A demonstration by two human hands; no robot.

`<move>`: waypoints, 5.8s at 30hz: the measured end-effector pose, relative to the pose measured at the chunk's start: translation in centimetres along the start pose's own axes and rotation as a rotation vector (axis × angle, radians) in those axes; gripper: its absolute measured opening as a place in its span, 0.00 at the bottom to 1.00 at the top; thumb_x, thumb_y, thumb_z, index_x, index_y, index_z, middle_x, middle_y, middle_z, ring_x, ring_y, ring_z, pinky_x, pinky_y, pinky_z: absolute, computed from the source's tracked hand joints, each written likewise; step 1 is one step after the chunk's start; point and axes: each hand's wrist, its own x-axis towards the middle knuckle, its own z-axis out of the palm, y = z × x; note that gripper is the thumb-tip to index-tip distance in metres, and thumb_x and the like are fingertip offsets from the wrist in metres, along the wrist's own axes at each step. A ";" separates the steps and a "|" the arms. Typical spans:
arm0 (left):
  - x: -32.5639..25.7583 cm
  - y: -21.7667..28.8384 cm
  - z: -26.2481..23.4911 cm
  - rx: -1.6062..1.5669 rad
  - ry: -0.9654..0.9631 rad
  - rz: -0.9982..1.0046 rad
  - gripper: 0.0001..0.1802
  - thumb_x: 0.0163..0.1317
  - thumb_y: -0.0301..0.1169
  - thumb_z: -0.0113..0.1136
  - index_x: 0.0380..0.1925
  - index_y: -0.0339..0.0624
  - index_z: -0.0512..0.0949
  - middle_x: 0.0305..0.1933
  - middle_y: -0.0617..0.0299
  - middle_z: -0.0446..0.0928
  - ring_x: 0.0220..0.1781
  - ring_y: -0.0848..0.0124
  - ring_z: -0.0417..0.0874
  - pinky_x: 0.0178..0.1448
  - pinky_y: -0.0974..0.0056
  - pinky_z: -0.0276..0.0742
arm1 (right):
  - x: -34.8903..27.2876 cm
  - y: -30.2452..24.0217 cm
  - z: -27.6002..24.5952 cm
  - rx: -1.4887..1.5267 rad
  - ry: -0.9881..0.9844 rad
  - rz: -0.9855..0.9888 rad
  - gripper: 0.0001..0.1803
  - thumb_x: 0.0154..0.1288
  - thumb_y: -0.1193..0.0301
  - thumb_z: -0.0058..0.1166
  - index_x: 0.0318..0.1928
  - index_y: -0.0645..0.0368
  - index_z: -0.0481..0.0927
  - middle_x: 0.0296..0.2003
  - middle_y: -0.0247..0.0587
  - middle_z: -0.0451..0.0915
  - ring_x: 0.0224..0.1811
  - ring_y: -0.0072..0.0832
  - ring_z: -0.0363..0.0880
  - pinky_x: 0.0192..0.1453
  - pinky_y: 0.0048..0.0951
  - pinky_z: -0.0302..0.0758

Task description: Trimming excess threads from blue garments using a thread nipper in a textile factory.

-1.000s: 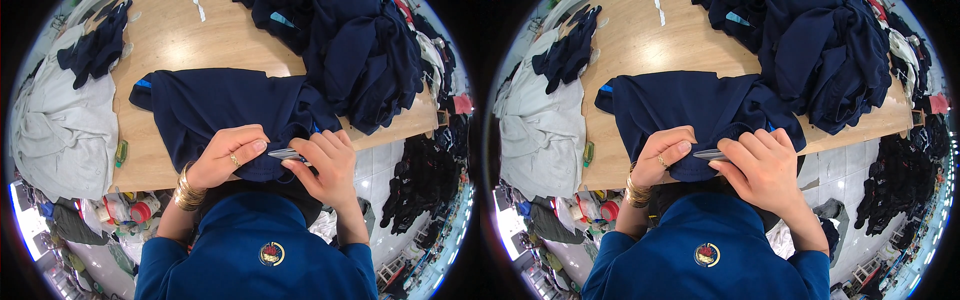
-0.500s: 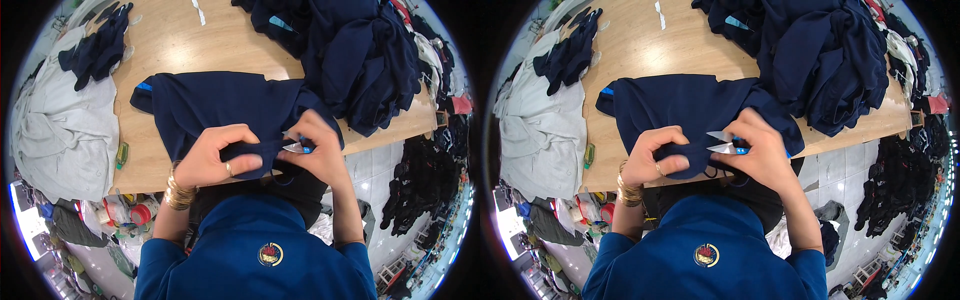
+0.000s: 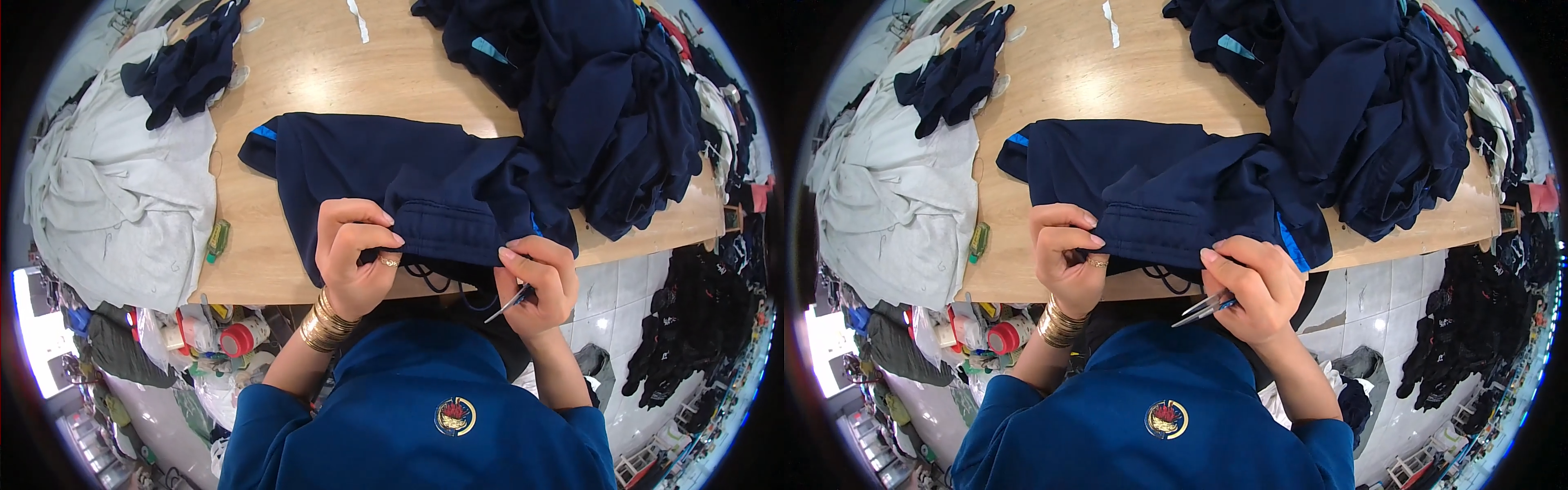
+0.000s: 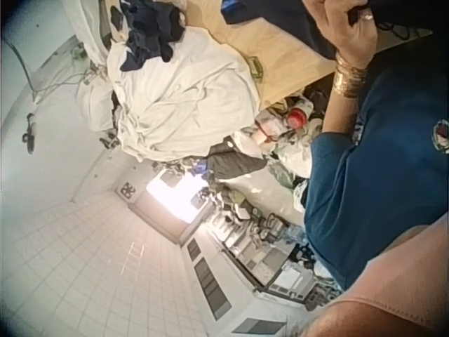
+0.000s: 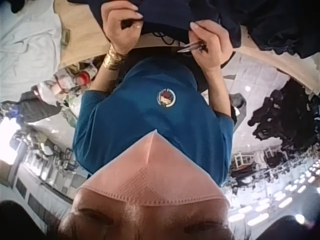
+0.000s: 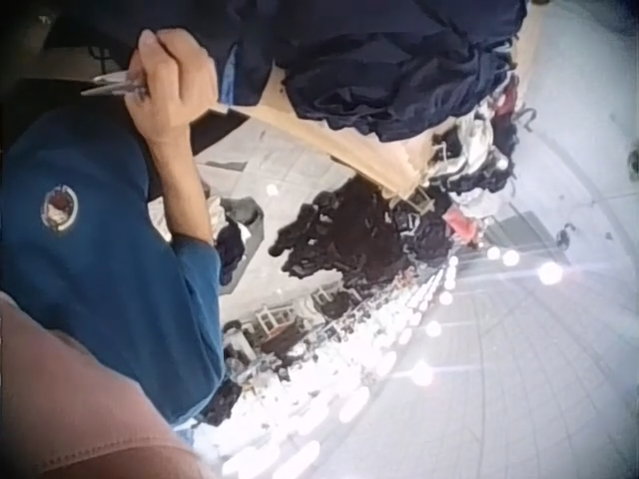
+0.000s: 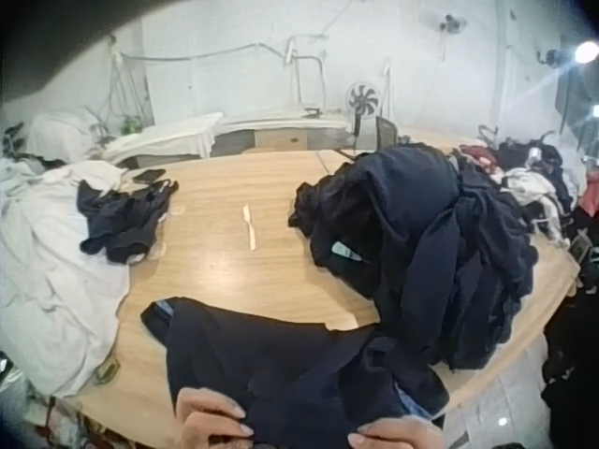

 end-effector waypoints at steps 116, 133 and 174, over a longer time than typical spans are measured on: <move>5.6 -1.7 1.6 0.118 -0.642 0.003 0.24 0.58 0.29 0.58 0.56 0.46 0.69 0.64 0.56 0.65 0.69 0.59 0.60 0.73 0.54 0.47 | -3.8 2.6 2.5 0.362 -0.212 0.686 0.10 0.51 0.82 0.53 0.37 0.67 0.75 0.29 0.41 0.76 0.28 0.22 0.73 0.34 0.22 0.69; 15.0 1.1 -3.7 -0.824 -0.244 -0.604 0.06 0.64 0.26 0.53 0.39 0.38 0.76 0.34 0.69 0.77 0.34 0.83 0.77 0.38 0.78 0.71 | 3.2 7.3 -0.7 0.131 -0.257 0.732 0.15 0.45 0.80 0.60 0.38 0.59 0.80 0.31 0.42 0.80 0.34 0.33 0.79 0.42 0.28 0.73; 5.6 -7.3 -7.3 -0.094 -0.634 -0.865 0.05 0.60 0.28 0.55 0.31 0.39 0.77 0.29 0.69 0.77 0.31 0.78 0.75 0.41 0.74 0.72 | 0.2 9.9 -1.2 -0.036 -0.373 0.657 0.12 0.53 0.65 0.63 0.33 0.60 0.79 0.25 0.35 0.75 0.26 0.26 0.77 0.31 0.26 0.70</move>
